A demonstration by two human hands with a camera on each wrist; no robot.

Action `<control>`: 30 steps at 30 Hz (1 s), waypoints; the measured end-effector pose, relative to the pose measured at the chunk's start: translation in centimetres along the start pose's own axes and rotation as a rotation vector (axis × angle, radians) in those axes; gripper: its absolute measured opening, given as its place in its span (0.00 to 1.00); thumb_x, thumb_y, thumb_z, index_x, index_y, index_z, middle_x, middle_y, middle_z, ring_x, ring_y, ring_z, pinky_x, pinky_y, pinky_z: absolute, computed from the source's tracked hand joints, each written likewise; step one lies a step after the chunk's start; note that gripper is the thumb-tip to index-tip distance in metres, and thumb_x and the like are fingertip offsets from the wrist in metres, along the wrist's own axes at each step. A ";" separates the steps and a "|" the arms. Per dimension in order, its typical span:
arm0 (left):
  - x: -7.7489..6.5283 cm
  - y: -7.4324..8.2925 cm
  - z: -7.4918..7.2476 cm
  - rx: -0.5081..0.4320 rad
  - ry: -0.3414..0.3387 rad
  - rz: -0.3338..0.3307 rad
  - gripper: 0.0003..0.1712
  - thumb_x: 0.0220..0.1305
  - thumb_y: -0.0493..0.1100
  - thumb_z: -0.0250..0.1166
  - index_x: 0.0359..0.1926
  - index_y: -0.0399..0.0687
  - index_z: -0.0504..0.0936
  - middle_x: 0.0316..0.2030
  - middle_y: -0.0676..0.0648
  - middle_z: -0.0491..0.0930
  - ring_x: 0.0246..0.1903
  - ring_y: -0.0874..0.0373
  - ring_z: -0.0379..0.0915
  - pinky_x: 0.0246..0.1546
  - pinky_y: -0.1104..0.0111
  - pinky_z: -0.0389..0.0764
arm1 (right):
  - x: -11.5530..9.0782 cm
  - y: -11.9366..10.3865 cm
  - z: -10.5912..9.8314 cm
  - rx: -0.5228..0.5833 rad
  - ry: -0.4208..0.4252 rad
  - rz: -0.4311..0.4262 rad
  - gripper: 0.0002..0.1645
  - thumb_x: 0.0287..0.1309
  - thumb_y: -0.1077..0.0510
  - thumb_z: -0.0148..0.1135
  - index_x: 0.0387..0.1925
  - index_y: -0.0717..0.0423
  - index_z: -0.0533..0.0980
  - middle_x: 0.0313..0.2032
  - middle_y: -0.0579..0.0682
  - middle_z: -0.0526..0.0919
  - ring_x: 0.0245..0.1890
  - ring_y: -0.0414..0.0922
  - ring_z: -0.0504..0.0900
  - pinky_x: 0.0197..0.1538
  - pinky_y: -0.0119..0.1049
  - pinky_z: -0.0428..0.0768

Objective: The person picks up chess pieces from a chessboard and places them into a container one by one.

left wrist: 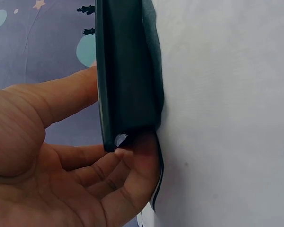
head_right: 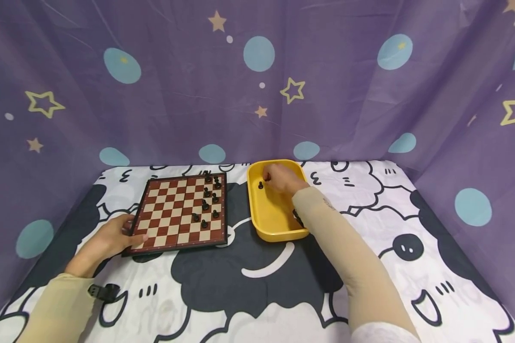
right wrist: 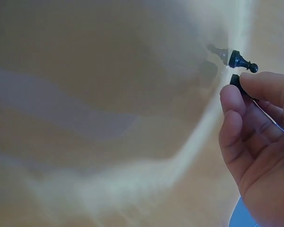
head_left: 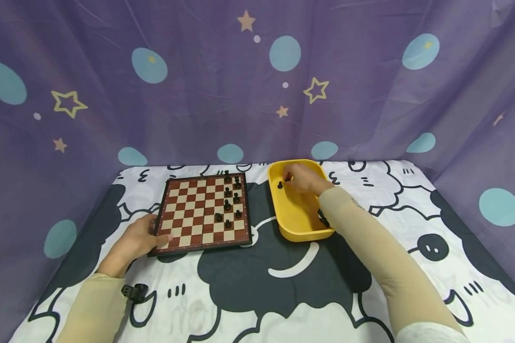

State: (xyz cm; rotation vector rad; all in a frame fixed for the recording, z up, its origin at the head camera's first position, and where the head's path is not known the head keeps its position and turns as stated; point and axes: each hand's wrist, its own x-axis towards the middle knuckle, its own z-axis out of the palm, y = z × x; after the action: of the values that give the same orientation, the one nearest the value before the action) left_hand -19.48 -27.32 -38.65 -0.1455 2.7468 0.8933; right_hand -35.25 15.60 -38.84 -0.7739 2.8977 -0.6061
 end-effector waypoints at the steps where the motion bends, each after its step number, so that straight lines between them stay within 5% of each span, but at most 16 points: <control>1: 0.0 0.0 0.0 -0.001 0.000 0.000 0.48 0.56 0.52 0.71 0.63 0.25 0.58 0.47 0.29 0.74 0.41 0.43 0.74 0.38 0.53 0.73 | 0.0 0.0 0.0 -0.003 -0.001 0.001 0.10 0.57 0.63 0.65 0.41 0.60 0.79 0.39 0.53 0.82 0.42 0.49 0.78 0.52 0.43 0.74; 30: 0.0 0.0 0.0 0.001 -0.001 -0.006 0.48 0.56 0.52 0.71 0.63 0.25 0.58 0.46 0.29 0.74 0.41 0.43 0.73 0.38 0.53 0.73 | 0.2 0.1 0.0 0.003 -0.032 0.010 0.10 0.57 0.62 0.64 0.42 0.59 0.79 0.40 0.53 0.82 0.42 0.49 0.77 0.53 0.43 0.73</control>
State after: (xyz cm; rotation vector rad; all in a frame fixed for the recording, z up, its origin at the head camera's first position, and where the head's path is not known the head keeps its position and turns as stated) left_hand -19.46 -27.36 -38.64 -0.1527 2.7440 0.8906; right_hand -35.47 15.64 -38.86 -0.7610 2.8695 -0.5911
